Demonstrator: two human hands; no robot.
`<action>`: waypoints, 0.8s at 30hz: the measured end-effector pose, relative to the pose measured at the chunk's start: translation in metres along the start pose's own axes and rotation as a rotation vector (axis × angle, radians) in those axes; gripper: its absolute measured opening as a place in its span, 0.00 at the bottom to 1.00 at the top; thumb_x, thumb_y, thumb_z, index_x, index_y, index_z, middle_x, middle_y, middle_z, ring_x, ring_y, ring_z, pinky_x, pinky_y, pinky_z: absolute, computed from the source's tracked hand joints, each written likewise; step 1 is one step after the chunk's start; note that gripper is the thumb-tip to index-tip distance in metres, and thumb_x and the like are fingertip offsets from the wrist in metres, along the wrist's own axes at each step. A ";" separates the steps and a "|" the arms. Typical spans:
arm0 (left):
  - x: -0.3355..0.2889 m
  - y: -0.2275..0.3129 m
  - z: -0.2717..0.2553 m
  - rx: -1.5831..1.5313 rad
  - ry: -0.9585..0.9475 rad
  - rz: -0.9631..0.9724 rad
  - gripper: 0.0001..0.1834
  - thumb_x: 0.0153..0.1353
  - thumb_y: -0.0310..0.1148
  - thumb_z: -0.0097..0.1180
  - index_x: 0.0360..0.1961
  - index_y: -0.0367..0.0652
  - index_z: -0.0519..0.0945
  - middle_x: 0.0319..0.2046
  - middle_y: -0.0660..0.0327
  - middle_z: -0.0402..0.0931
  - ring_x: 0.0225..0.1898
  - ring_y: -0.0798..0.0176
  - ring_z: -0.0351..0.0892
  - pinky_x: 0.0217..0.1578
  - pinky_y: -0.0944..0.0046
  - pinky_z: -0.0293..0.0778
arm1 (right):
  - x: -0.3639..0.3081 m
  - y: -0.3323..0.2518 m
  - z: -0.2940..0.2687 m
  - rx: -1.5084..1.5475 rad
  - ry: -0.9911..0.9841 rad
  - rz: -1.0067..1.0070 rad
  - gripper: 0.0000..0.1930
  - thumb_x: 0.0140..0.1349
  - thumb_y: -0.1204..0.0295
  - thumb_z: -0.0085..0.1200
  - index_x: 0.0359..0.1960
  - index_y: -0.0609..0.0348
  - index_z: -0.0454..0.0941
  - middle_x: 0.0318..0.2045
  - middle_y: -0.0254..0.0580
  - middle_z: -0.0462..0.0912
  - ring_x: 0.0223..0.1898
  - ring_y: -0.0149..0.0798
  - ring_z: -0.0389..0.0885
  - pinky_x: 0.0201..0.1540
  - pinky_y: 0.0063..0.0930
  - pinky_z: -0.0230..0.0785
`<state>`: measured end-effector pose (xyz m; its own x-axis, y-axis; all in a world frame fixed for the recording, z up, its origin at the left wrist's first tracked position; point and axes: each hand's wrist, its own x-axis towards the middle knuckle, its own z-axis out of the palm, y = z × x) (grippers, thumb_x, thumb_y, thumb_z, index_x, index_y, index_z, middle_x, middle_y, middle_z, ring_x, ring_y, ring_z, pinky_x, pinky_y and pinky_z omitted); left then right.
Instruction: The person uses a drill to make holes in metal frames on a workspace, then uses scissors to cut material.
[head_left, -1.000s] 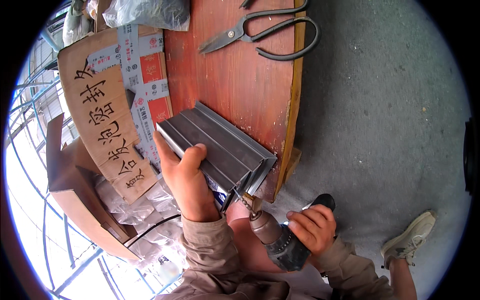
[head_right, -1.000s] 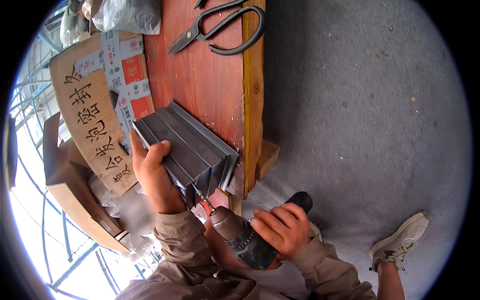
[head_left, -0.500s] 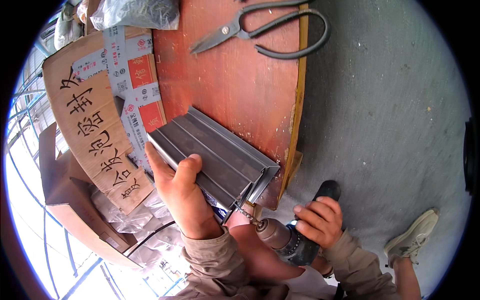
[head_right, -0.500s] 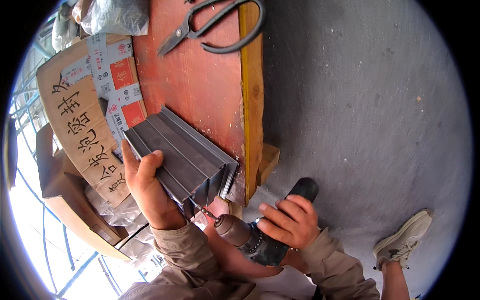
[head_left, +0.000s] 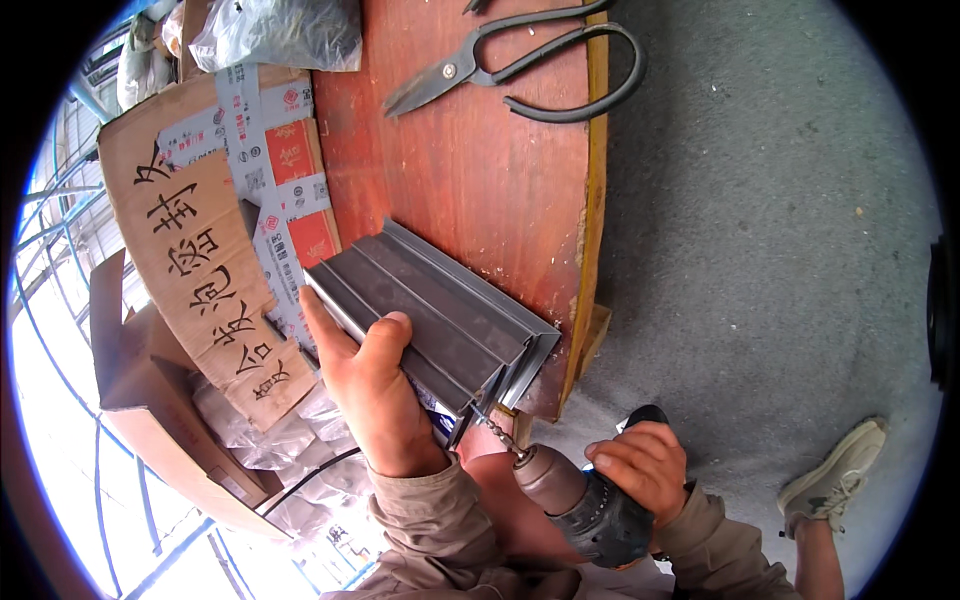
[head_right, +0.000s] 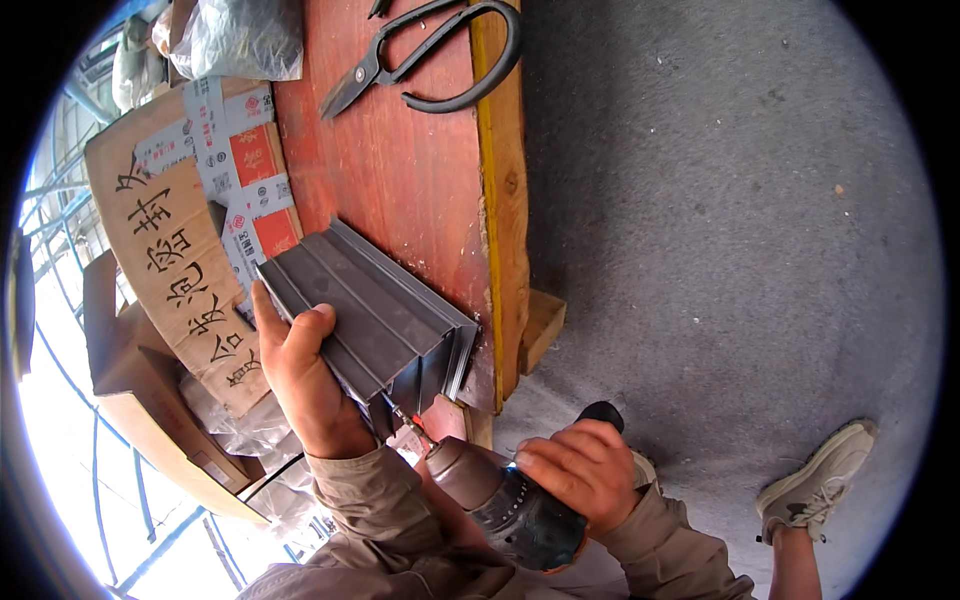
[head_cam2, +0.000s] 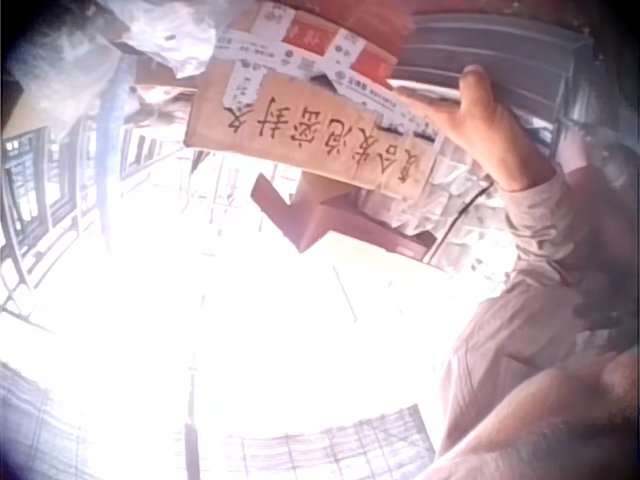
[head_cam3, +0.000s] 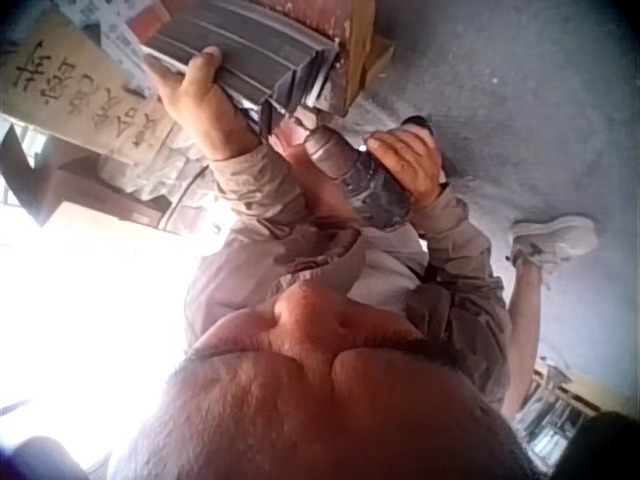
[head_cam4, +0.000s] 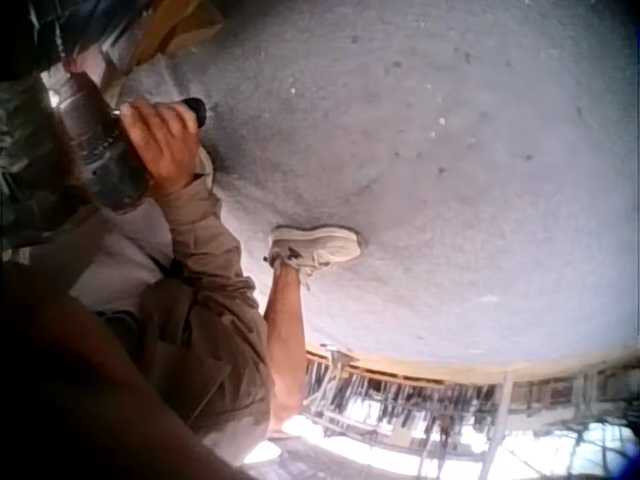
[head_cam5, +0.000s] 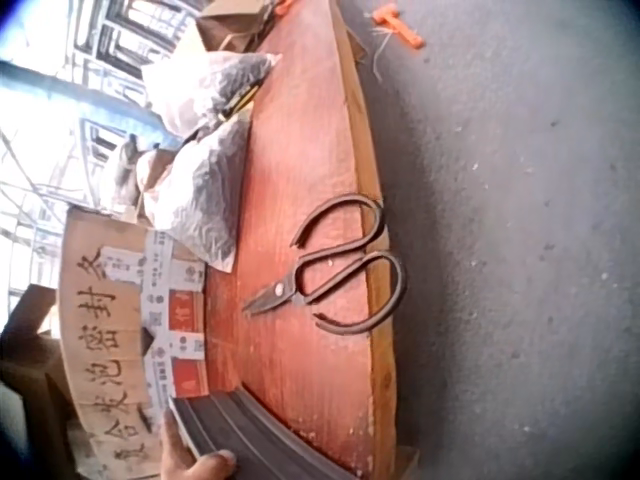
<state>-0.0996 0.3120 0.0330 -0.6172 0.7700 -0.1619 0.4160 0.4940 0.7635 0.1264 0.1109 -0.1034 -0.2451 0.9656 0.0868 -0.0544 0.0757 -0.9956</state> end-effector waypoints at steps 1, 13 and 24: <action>-0.001 0.001 0.000 -0.004 -0.002 -0.009 0.57 0.70 0.19 0.64 0.99 0.24 0.54 0.71 0.49 0.84 0.59 0.58 0.88 0.68 0.59 0.84 | 0.001 0.000 0.000 -0.007 -0.001 0.001 0.24 0.79 0.74 0.71 0.74 0.50 0.85 0.59 0.42 1.01 0.52 0.45 0.97 0.62 0.48 0.87; -0.003 0.003 -0.003 -0.003 0.014 -0.047 0.58 0.70 0.19 0.63 0.99 0.26 0.53 0.72 0.48 0.84 0.61 0.57 0.88 0.70 0.58 0.84 | 0.009 0.024 -0.007 -0.144 0.033 -0.123 0.23 0.78 0.72 0.70 0.74 0.48 0.89 0.65 0.41 1.00 0.54 0.41 0.96 0.66 0.46 0.85; -0.013 0.002 0.001 -0.027 -0.058 0.004 0.60 0.70 0.19 0.63 1.00 0.27 0.50 0.78 0.48 0.80 0.70 0.55 0.84 0.77 0.58 0.77 | 0.086 -0.004 -0.021 -0.084 0.276 -0.024 0.27 0.79 0.65 0.72 0.77 0.54 0.86 0.72 0.58 0.97 0.56 0.53 0.99 0.61 0.50 0.84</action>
<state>-0.0899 0.3036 0.0364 -0.5757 0.7942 -0.1945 0.3997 0.4808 0.7804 0.1260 0.1984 -0.0924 0.0283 0.9936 0.1098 0.0264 0.1090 -0.9937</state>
